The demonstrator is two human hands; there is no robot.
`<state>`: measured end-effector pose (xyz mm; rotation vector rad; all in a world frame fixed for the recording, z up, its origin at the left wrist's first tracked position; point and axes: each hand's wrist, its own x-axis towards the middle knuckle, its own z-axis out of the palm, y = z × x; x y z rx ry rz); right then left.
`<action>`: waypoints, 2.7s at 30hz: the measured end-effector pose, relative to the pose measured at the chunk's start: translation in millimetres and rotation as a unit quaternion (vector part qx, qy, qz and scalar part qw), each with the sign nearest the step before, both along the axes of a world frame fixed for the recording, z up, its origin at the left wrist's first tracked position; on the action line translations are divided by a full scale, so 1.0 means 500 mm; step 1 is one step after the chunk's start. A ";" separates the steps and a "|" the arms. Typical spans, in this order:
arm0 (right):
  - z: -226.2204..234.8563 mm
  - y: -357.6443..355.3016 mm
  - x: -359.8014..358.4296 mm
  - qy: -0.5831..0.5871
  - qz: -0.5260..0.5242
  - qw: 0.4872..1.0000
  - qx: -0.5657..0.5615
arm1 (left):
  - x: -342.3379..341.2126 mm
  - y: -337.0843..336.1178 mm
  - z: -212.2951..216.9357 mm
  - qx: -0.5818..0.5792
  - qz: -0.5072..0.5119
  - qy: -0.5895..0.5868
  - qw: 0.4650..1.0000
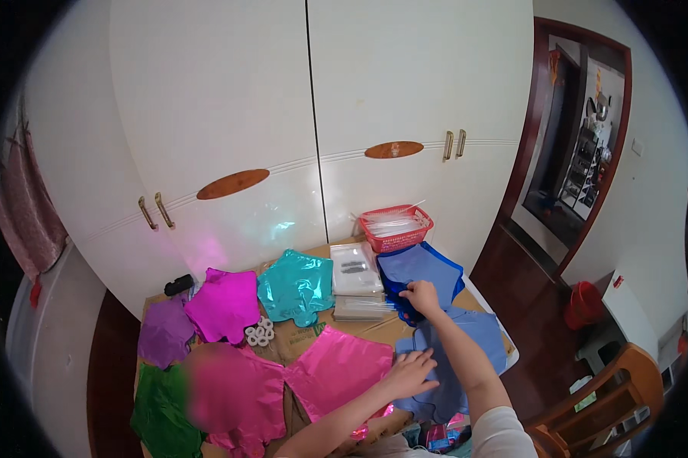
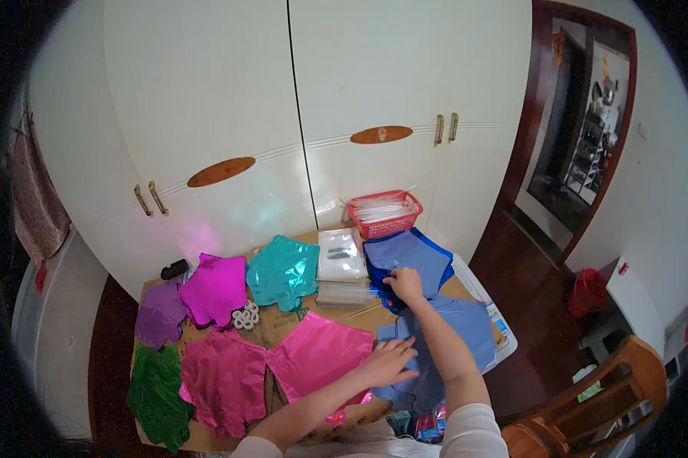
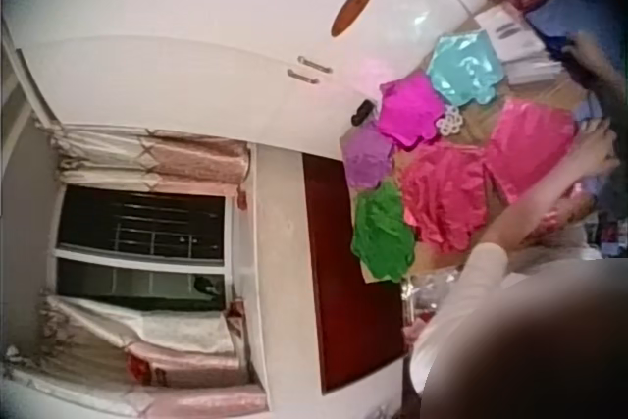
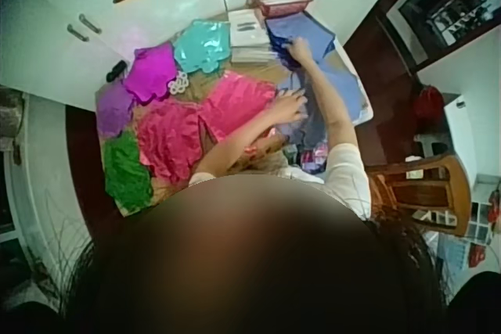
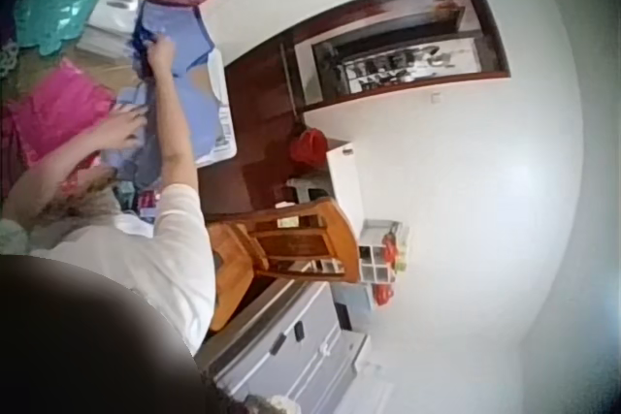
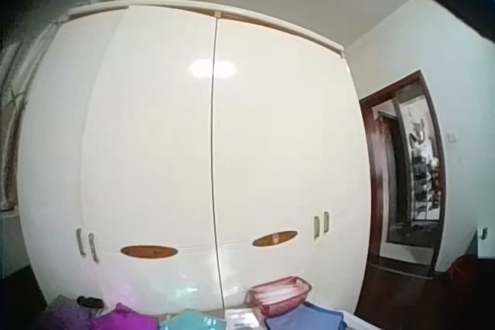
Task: Packaging various colorful balloons into plastic bags with cardboard backing.
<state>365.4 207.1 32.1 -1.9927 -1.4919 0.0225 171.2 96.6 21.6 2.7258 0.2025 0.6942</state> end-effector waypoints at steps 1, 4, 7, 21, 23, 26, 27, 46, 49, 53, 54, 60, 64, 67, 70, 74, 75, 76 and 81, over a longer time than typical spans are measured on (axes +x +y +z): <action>-0.002 -0.002 0.007 0.012 -0.008 1.000 -0.003 | 0.000 0.012 0.022 -0.023 0.029 0.037 0.999; 0.000 -0.010 0.018 0.049 -0.020 0.999 -0.013 | 0.017 0.081 0.093 -0.050 0.122 0.104 0.986; -0.019 -0.001 0.032 0.067 -0.022 0.997 0.017 | 0.054 0.190 0.075 0.032 0.178 -0.018 0.983; -0.024 0.003 0.125 0.544 -0.020 0.839 0.023 | 0.135 0.347 0.013 0.101 0.160 0.192 0.963; -0.009 0.000 0.126 0.486 -0.029 0.873 0.019 | 0.133 0.334 0.030 0.105 0.165 0.203 0.959; -0.013 0.007 0.113 0.385 -0.032 0.922 0.026 | 0.134 0.331 0.034 0.096 0.171 0.208 0.958; -0.017 0.009 0.106 0.348 -0.031 0.937 0.031 | 0.139 0.334 0.030 0.088 0.178 0.209 0.957; -0.003 0.023 0.277 0.711 -0.143 0.673 0.146 | 0.123 0.363 -0.007 0.066 0.168 0.265 0.947; 0.028 -0.041 0.460 0.534 -0.278 0.757 0.254 | 0.152 0.349 -0.007 0.058 0.160 0.256 0.952; 0.175 -0.115 0.557 0.177 -0.336 0.826 0.416 | 0.177 0.328 0.005 0.062 0.144 0.246 0.956; 0.241 -0.063 0.433 0.073 -0.332 0.856 0.390 | 0.141 0.350 -0.003 0.050 0.172 0.262 0.948; 0.411 0.018 0.099 -0.141 -0.067 0.957 0.243 | 0.103 0.328 0.032 0.023 0.174 0.162 0.971; 0.372 0.110 -0.125 -0.314 0.234 0.898 0.203 | -0.045 0.284 0.082 0.035 0.175 0.076 0.981; 0.252 0.200 -0.235 -0.368 0.366 0.821 0.237 | -0.184 0.248 0.118 0.057 0.151 0.076 0.984; 0.123 0.223 -0.390 -0.313 0.383 0.855 0.156 | -0.335 0.243 0.125 0.021 0.197 0.093 0.976; 0.050 0.190 -0.519 -0.253 0.410 0.876 0.004 | -0.486 0.257 0.128 -0.022 0.293 0.134 0.946; 0.022 0.193 -0.526 -0.249 0.404 0.880 0.016 | -0.506 0.259 0.139 -0.042 0.308 0.155 0.938; 0.002 0.198 -0.537 -0.245 0.401 0.882 0.030 | -0.527 0.262 0.136 -0.039 0.316 0.133 0.939; -0.035 0.214 -0.548 -0.116 0.310 0.944 -0.003 | -0.574 0.309 0.069 -0.008 0.324 0.044 0.945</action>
